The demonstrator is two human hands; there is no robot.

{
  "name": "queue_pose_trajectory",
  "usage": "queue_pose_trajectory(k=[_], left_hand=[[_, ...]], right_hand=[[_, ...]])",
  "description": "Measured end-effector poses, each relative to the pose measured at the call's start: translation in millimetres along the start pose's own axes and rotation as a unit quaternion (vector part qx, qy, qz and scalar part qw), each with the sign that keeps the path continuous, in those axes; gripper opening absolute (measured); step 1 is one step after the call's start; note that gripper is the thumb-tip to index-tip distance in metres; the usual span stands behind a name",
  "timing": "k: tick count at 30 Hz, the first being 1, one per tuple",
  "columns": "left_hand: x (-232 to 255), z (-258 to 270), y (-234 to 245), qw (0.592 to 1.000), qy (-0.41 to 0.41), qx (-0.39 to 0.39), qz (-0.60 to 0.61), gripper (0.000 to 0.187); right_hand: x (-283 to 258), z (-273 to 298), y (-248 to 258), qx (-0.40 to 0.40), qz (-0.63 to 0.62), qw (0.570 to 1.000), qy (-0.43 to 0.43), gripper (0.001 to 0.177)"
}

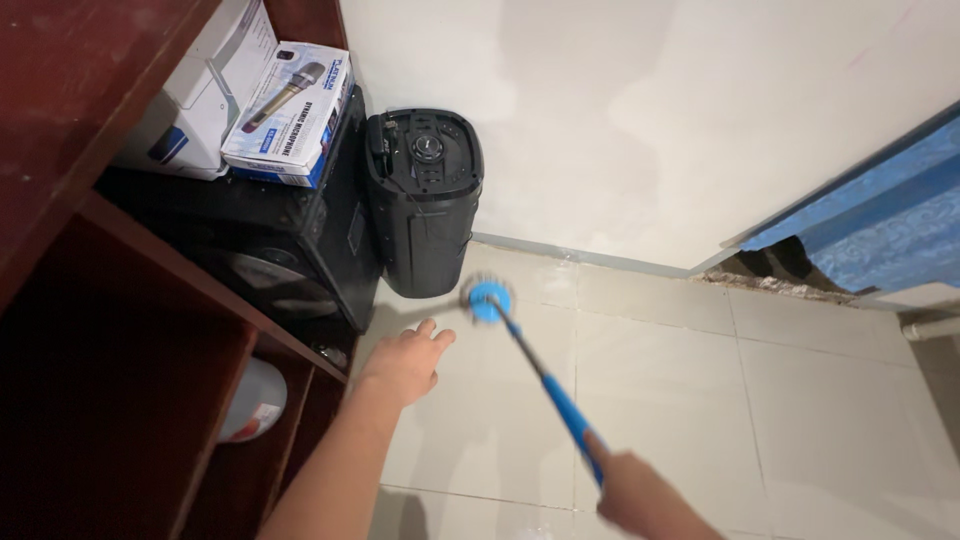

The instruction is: The person mops the tiled floor using a blue spin mop, moving around a wooden bench, a white table, and a portable air cooler. They dip the mop into a blue bucket to wring it out and continue mopping different sections of the room.

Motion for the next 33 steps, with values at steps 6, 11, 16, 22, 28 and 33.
queue_pose_trajectory(k=[6, 11, 16, 22, 28, 33], left_hand=[[22.7, -0.5, 4.8, 0.998, 0.013, 0.051, 0.032, 0.054], [33.6, 12.3, -2.5, 0.997, 0.028, 0.044, 0.049, 0.05], [36.4, 28.5, -13.5, 0.995, 0.038, 0.07, 0.058, 0.045], [46.6, 43.7, -20.5, 0.995, 0.052, 0.062, 0.059, 0.049], [48.6, 61.5, -13.2, 0.992, 0.08, 0.068, 0.067, 0.053], [47.7, 56.9, -15.4, 0.991, 0.096, 0.063, 0.07, 0.059]], right_hand=[[10.1, 3.4, 19.9, -0.01, -0.023, 1.0, 0.002, 0.099], [-14.8, -85.1, 56.9, 0.092, 0.019, 0.994, 0.046, 0.071], [-23.9, -141.6, 88.6, 0.117, -0.085, 0.988, 0.054, 0.066], [3.3, -113.8, 39.6, -0.062, -0.417, 0.906, -0.03, 0.085], [49.7, 1.9, 2.4, -0.126, -0.287, 0.948, -0.044, 0.096], [39.1, 2.9, 19.0, -0.098, -0.307, 0.945, -0.049, 0.075]])
Point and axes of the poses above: each hand's wrist, its own z-axis away from the middle knuckle, its own y-axis out of the back of the hand, x = y × z, the point moved 4 cm from there along -z, towards the middle knuckle, and after that the axes turned 9 degrees about z, right-handed, at the moved point
